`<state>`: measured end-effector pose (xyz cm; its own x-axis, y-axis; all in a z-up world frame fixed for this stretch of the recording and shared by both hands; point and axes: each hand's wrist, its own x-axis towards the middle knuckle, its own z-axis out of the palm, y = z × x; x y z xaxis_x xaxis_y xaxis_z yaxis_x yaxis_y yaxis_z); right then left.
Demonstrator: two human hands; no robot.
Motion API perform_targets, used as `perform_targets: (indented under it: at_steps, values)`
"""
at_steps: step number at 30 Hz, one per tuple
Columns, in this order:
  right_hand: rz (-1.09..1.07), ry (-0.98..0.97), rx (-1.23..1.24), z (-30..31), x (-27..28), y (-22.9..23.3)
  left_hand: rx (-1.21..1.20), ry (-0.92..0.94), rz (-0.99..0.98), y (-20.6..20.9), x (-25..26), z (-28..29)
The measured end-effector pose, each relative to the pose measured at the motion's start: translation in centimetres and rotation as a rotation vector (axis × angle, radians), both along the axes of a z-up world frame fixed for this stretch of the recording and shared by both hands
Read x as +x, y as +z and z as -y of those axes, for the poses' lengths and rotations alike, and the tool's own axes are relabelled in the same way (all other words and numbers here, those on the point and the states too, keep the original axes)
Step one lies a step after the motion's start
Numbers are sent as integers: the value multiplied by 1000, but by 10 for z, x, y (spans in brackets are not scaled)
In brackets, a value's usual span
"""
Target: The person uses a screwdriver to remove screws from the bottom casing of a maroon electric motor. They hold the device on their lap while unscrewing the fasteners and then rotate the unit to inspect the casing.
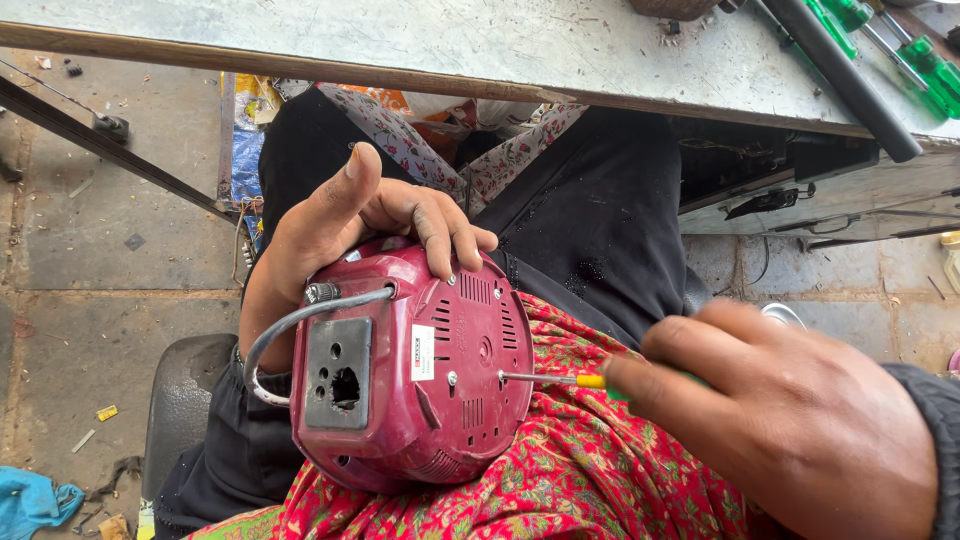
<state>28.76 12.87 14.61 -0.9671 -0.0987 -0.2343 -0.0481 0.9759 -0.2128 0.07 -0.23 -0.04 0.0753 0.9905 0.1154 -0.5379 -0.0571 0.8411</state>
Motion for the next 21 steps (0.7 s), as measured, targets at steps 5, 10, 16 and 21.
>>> perform_targets:
  at_steps: [5,10,16,21]
  values:
    - [823,-336,250,15,-8,-10,10,-10,-7,-1,-1,-1]
    - [126,-75,99,1,9,-13,12,21,-9,2,2,2]
    - [399,-185,149,9,9,-19,2,30,2,6,3,1]
    - [112,29,86,3,-1,-10,-33,46,-36,7,3,2]
